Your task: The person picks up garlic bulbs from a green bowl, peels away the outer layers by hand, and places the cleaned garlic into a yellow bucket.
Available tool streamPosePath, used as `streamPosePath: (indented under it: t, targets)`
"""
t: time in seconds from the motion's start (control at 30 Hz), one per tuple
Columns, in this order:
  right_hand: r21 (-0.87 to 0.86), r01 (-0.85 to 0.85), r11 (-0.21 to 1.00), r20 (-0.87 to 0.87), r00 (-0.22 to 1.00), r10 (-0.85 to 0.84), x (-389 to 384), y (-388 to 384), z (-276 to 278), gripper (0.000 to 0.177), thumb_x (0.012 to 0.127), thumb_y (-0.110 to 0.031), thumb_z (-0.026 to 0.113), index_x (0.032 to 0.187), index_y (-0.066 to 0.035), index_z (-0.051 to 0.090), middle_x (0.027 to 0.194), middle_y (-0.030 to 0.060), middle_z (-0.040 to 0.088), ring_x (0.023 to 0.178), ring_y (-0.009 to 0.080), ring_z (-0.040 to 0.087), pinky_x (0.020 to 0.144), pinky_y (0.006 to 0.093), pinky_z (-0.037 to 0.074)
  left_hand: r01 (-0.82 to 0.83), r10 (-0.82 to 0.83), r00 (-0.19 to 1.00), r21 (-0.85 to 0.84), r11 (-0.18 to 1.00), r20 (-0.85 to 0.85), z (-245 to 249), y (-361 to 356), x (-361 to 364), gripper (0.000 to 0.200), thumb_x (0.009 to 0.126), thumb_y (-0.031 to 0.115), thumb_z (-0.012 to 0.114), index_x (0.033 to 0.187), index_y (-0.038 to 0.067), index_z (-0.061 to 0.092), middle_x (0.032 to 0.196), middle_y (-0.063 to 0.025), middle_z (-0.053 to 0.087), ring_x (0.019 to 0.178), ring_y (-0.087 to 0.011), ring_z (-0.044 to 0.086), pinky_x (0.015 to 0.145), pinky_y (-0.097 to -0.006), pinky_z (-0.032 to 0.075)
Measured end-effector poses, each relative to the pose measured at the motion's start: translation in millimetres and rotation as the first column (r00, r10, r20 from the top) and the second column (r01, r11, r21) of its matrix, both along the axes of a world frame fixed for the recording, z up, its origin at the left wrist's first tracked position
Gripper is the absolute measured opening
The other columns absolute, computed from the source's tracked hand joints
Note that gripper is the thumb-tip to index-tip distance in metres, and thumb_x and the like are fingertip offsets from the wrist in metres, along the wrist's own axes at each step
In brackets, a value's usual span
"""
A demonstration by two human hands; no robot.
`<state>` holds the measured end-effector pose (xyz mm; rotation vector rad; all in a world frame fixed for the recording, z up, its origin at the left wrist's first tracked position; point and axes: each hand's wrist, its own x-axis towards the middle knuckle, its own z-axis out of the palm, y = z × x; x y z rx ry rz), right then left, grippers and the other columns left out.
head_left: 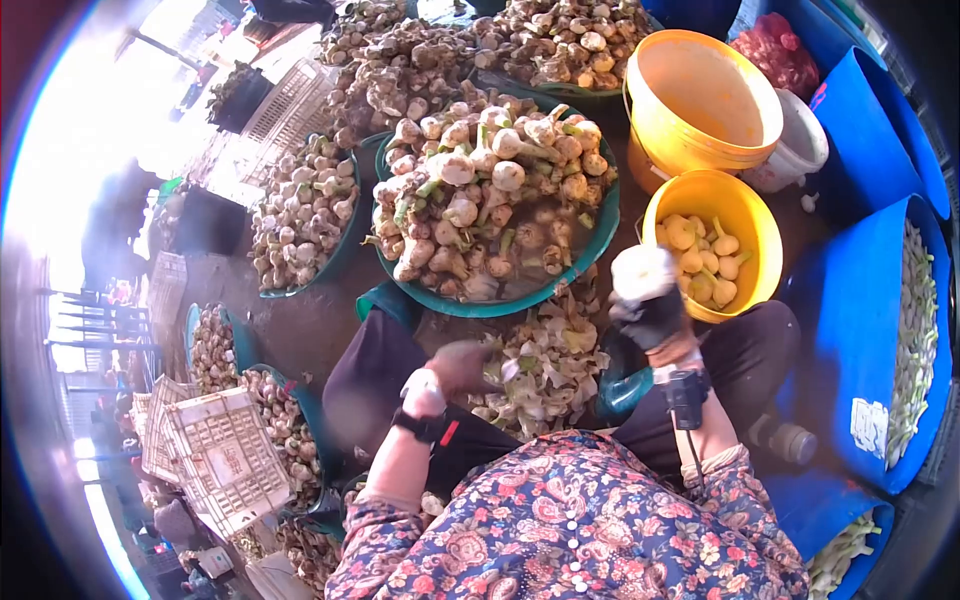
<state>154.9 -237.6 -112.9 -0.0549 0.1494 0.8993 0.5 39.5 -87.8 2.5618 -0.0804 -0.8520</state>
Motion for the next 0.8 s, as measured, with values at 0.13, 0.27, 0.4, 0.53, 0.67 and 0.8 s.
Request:
streamPosePath:
  t: [0.13,0.27,0.4,0.53,0.67,0.8]
  targets:
    - [0.145,-0.019,0.989,0.054,0.998,0.012,18.8,-7.7,26.2,0.069,0.091,-0.058,0.034,0.132,-0.002,0.043,0.086,0.0094,0.058,0.072,0.0197,0.053,0.06,0.0298,0.043,-0.563,0.524,0.787,0.032,0.826,0.326,-61.1,13.1,69.9,0.059,0.073,0.041,0.07,0.118,0.005,0.055,0.105,-0.0183,0.064,0.1,-0.0342,0.06,0.085,-0.0405,0.048]
    - [-0.323,-0.169,0.931,0.011,0.983,0.182,3.1,12.2,7.4,0.096,0.077,-0.082,0.024,0.116,-0.001,0.058,0.086,0.0119,0.064,0.067,0.0202,0.057,0.06,0.0311,0.048,-0.522,0.512,0.852,0.248,0.816,0.11,-125.0,16.0,134.7,0.073,0.072,0.047,0.067,0.128,0.007,0.044,0.119,-0.02,0.057,0.108,-0.0333,0.056,0.089,-0.0407,0.046]
    - [-0.729,-0.229,0.645,0.065,0.915,0.398,-8.6,31.4,3.9,0.098,0.077,-0.082,0.021,0.114,0.0,0.058,0.076,0.0089,0.062,0.062,0.0169,0.059,0.058,0.0295,0.05,-0.532,0.49,0.824,0.091,0.842,0.284,-142.3,8.7,141.8,0.08,0.071,0.045,0.067,0.136,0.008,0.037,0.12,-0.0211,0.056,0.108,-0.0357,0.056,0.09,-0.0416,0.046]
    - [-0.951,0.09,0.296,0.22,0.869,0.443,-18.0,39.6,-5.0,0.082,0.083,-0.074,0.035,0.097,0.0,0.067,0.068,0.0048,0.061,0.06,0.0125,0.059,0.052,0.028,0.044,-0.641,0.659,0.74,-0.435,0.632,-0.135,-135.2,12.8,119.8,0.063,0.067,0.033,0.076,0.116,-0.001,0.056,0.092,-0.011,0.068,0.085,-0.021,0.064,0.079,-0.032,0.049]
    - [-0.774,0.633,-0.003,0.463,0.569,0.68,-28.0,50.0,-31.9,0.056,0.084,-0.061,0.051,0.077,-0.008,0.066,0.068,0.0165,0.061,0.067,0.0355,0.06,0.056,0.0419,0.043,-0.353,0.473,0.87,-0.492,0.796,0.142,-30.1,-37.0,75.7,0.056,0.064,0.033,0.08,0.104,-0.001,0.061,0.092,-0.0105,0.065,0.081,-0.0185,0.062,0.074,-0.0319,0.05]
    - [-0.753,0.656,-0.046,0.387,0.499,0.775,-39.0,53.4,-5.5,0.044,0.085,-0.051,0.054,0.077,-0.009,0.064,0.075,0.0191,0.061,0.075,0.0406,0.059,0.062,0.0463,0.045,-0.215,0.295,0.828,-0.215,0.953,0.476,1.6,-71.3,57.4,0.054,0.058,0.033,0.079,0.102,0.007,0.062,0.097,-0.015,0.058,0.089,-0.0353,0.058,0.077,-0.0434,0.048]
